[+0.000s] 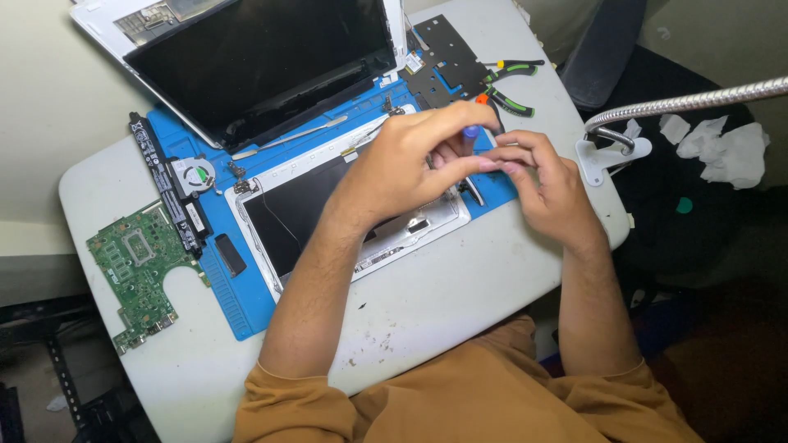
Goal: Securing the screen bezel and routing internal display cables during a laptop repair process.
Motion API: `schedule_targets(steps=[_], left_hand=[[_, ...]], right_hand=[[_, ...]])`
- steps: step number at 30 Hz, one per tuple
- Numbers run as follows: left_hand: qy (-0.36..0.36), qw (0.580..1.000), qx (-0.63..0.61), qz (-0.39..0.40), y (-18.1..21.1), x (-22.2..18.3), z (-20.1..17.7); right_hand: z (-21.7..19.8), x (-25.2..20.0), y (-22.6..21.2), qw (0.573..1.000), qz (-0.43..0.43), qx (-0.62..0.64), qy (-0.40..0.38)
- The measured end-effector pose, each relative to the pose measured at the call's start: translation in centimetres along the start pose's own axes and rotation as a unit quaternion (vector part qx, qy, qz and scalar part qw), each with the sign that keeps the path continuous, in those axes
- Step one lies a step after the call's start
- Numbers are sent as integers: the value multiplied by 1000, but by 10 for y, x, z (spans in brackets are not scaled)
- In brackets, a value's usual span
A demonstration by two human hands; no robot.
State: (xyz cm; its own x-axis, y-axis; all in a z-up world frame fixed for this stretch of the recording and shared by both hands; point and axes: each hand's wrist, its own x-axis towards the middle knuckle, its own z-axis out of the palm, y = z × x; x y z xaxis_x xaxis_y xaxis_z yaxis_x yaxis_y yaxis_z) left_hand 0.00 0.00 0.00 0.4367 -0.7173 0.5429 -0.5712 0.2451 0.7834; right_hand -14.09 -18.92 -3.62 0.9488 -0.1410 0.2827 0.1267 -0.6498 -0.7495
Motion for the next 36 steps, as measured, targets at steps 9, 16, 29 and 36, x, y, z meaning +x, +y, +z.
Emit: schedule_targets(steps=[9, 16, 29, 36], left_hand=[[88, 996, 29, -21, 14, -5, -23], [129, 991, 44, -13, 24, -5, -33], [287, 957, 22, 26, 77, -19, -66], [401, 915, -33, -13, 92, -79, -110]], right_hand=[[25, -9, 6, 997, 47, 53, -17], [16, -8, 16, 998, 37, -26, 33], [22, -18, 52, 983, -13, -182, 2], [20, -1, 20, 985, -85, -149, 1]])
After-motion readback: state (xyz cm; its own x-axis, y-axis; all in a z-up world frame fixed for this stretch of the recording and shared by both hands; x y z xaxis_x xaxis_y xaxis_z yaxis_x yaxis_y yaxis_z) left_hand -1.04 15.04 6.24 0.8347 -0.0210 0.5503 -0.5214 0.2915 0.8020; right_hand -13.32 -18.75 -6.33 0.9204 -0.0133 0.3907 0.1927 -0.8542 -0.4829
